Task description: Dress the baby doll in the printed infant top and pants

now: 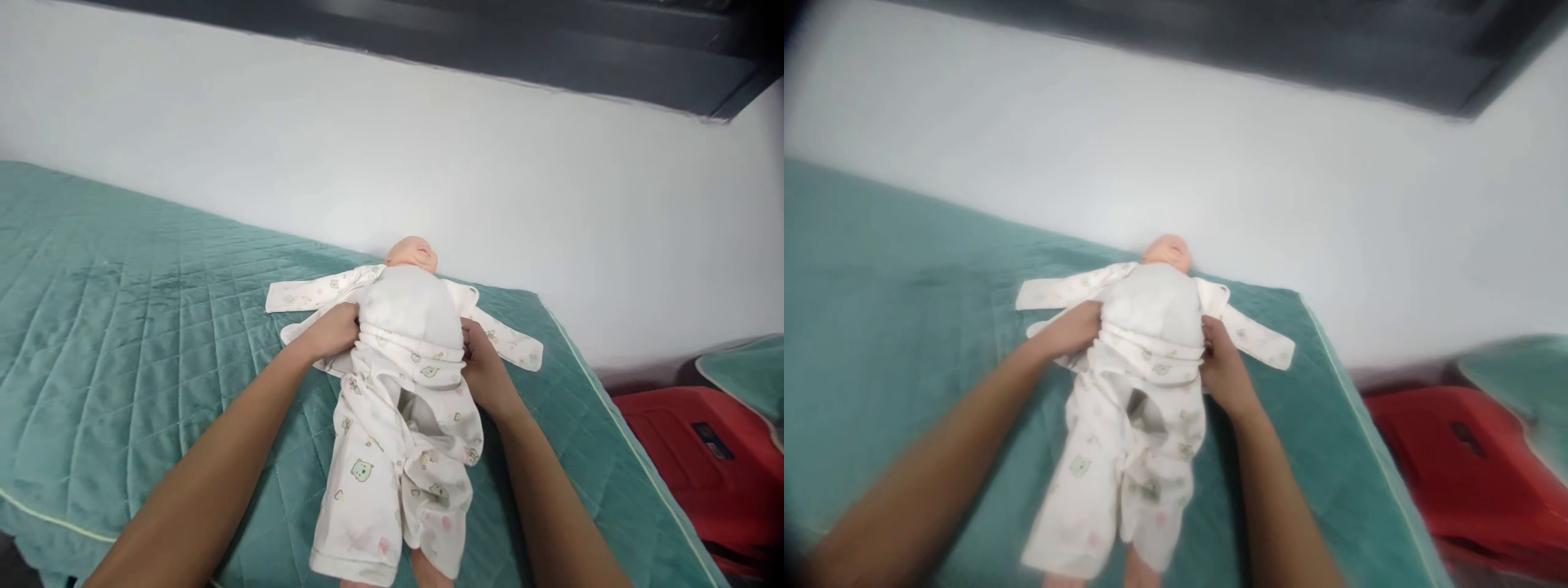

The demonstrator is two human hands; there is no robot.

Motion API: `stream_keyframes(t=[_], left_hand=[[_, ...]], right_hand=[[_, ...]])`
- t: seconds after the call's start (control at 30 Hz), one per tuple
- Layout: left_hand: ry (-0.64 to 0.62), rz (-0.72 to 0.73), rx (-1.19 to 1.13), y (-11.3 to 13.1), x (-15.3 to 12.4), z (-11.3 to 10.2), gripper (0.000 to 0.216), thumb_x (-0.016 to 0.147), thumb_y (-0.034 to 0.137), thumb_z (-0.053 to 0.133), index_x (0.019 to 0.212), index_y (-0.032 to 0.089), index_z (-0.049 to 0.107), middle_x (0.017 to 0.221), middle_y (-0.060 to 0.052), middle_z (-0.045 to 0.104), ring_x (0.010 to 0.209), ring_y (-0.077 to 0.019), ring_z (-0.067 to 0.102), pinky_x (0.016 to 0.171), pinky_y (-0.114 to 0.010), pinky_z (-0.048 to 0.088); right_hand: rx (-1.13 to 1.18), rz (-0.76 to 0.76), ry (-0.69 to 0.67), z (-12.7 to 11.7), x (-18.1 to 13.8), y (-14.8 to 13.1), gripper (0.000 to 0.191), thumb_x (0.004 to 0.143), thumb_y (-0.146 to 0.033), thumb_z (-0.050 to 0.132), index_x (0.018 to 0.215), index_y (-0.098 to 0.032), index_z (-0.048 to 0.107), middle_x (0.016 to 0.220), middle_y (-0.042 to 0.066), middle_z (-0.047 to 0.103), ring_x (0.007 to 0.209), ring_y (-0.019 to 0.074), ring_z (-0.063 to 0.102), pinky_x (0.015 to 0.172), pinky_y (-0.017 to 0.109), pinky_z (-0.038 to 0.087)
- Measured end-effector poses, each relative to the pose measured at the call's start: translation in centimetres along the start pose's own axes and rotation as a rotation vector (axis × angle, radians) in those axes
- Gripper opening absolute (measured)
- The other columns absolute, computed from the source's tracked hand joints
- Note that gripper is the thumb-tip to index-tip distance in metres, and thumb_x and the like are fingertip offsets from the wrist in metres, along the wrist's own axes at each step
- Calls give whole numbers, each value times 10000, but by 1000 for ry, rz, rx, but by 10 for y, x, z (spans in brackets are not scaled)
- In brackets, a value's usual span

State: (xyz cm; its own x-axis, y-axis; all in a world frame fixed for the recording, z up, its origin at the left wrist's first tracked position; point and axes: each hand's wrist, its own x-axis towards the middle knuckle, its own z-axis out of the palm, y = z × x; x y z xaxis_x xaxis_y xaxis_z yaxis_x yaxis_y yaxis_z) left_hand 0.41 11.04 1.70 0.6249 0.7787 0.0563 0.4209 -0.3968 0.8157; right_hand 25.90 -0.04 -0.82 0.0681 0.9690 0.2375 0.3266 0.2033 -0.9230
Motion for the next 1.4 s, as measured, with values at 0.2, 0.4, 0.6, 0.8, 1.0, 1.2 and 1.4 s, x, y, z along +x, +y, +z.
stream_keyframes(t=[0.2, 0.4, 0.6, 0.8, 1.0, 1.2, 1.4], left_hand=[[43, -55, 165, -3, 2, 3, 143, 694, 125, 474, 666, 140, 614, 829, -113, 726, 767, -203, 628, 677, -268, 447], [343, -123, 445, -12, 6, 5, 153, 695, 113, 488, 634, 180, 611, 763, -122, 690, 747, -240, 616, 666, -314, 414], [574, 89, 150, 4, -6, 3, 208, 717, 92, 431, 655, 195, 601, 720, -19, 670, 749, -187, 594, 740, -300, 433], [356, 388, 26, 22, -16, 6, 245, 727, 80, 427, 674, 183, 643, 730, -12, 660, 727, -152, 584, 752, -282, 439], [344, 470, 53, 21, -16, 4, 228, 733, 76, 452, 700, 183, 651, 795, -35, 628, 824, -176, 571, 797, -310, 439], [142, 477, 120, 23, -16, -1, 116, 795, 131, 541, 824, 180, 642, 896, -38, 574, 894, -179, 521, 823, -303, 417], [-96, 380, 54, 20, -16, -15, 196, 847, 395, 646, 899, 207, 663, 1006, -36, 540, 1001, -186, 507, 866, -282, 416]], right_hand=[[15, 40, 6, 1, 0, -5, 551, 732, -232, 749, 1243, -298, 553, 1224, 41, 661, 1097, 255, 624, 955, 439, 511], [102, 90, -3, 2, 2, -5, 477, 771, -194, 657, 1227, -294, 564, 1189, 28, 680, 1060, 237, 640, 914, 422, 524], [186, 117, 39, 6, 5, -2, 449, 725, -187, 667, 1156, -272, 577, 1129, 26, 701, 1053, 247, 642, 981, 460, 484], [17, 138, 227, 9, 3, 0, 443, 707, -235, 658, 1132, -274, 543, 949, 16, 667, 841, 224, 625, 800, 400, 502], [-157, 80, 309, 9, 3, -3, 375, 745, -259, 619, 1101, -253, 503, 904, 17, 566, 854, 208, 554, 768, 366, 469], [-126, -2, 459, 15, -2, -20, 214, 830, -298, 622, 1029, -258, 555, 920, 20, 561, 853, 190, 559, 773, 352, 483], [-295, -245, 148, 17, -13, -43, 89, 860, -335, 680, 871, -273, 617, 944, 36, 557, 895, 219, 540, 843, 399, 467]])
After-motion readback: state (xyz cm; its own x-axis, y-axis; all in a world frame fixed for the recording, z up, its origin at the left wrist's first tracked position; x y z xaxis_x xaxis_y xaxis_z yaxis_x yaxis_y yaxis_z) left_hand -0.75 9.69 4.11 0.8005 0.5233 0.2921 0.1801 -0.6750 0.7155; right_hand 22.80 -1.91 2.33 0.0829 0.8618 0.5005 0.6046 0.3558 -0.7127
